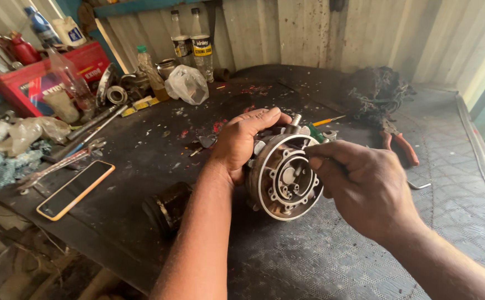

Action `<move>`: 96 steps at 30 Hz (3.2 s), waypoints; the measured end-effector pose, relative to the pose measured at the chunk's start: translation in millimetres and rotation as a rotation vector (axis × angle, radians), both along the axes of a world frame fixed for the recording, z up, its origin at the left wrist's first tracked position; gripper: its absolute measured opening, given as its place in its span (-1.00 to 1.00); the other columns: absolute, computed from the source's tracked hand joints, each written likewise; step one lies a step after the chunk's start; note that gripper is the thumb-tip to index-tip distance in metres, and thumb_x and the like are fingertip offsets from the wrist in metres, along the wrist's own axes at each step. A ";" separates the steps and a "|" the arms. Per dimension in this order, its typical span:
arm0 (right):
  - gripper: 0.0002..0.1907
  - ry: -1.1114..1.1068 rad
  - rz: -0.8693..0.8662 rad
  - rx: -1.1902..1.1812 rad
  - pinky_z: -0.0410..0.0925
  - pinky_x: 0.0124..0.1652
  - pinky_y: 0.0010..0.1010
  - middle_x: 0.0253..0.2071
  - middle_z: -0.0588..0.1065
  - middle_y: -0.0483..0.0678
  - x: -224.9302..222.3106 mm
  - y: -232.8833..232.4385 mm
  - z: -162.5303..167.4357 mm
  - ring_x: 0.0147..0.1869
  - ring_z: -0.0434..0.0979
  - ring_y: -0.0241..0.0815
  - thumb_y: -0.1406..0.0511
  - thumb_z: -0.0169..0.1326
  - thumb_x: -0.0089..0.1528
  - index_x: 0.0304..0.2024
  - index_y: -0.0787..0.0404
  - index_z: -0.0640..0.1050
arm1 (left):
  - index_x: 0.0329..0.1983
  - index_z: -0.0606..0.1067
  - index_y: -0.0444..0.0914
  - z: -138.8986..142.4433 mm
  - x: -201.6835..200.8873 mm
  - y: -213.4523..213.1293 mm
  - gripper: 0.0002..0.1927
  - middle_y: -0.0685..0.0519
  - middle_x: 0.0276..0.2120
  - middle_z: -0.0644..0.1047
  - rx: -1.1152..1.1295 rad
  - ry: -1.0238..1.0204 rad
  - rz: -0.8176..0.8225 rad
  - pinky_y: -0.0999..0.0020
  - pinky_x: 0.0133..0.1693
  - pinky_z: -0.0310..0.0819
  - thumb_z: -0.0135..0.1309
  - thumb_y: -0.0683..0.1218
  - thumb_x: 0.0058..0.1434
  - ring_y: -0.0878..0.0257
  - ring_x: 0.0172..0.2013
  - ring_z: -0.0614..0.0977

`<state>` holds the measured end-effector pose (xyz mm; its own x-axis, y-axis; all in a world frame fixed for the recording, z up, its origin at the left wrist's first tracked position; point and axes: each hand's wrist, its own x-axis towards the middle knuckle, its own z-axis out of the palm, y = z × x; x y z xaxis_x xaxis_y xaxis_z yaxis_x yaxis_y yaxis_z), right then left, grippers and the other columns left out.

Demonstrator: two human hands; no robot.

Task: The person holds a metallic engine component on a workbench and uses a wrench and a metal rod to adjust and pry internal parts. The person rotates the component and repeatedly inserts the rod into the center to manipulate internal mechanisms.

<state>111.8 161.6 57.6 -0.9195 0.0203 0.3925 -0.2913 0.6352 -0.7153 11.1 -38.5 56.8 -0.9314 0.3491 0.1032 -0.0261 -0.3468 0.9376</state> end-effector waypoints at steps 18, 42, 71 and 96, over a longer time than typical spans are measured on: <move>-0.82 0.482 0.085 0.327 0.45 -0.25 -0.28 -0.50 0.62 -0.07 11.4 -3.2 4.4 -0.47 0.64 -0.18 0.29 0.23 0.16 -0.18 0.07 0.73 | -0.15 0.58 -0.35 -4.4 -5.1 6.8 -0.71 -0.04 -0.27 0.62 0.076 0.008 -0.125 0.29 -0.23 0.61 0.10 -0.01 0.32 0.22 -0.32 0.67; -0.80 0.100 -0.070 0.284 0.44 -0.43 -0.23 -0.61 0.59 -0.02 17.8 -5.0 24.2 -0.58 0.60 -0.12 0.19 0.24 0.18 -0.13 -0.05 0.72 | -0.13 0.61 -0.36 2.3 8.4 9.7 -0.70 -0.07 -0.26 0.64 0.035 0.068 -0.181 0.31 -0.23 0.60 0.08 -0.01 0.36 0.23 -0.31 0.66; -0.83 0.093 -0.013 0.312 0.47 -0.38 -0.26 -0.51 0.62 -0.08 21.8 1.2 30.5 -0.47 0.62 -0.15 0.18 0.16 0.22 -0.16 -0.09 0.71 | -0.16 0.59 -0.35 -1.7 4.1 17.9 -0.65 -0.07 -0.33 0.64 0.109 -0.141 -0.046 0.21 -0.29 0.63 0.14 0.06 0.27 0.18 -0.39 0.68; -0.84 0.204 -0.038 0.114 0.49 -0.39 -0.32 -0.44 0.65 -0.05 12.0 1.6 17.1 -0.43 0.69 -0.20 0.28 0.12 0.23 -0.19 0.10 0.69 | -0.18 0.59 -0.32 -2.3 6.0 11.7 -0.65 -0.06 -0.34 0.63 0.098 -0.171 0.005 0.23 -0.28 0.62 0.14 0.07 0.25 0.17 -0.39 0.67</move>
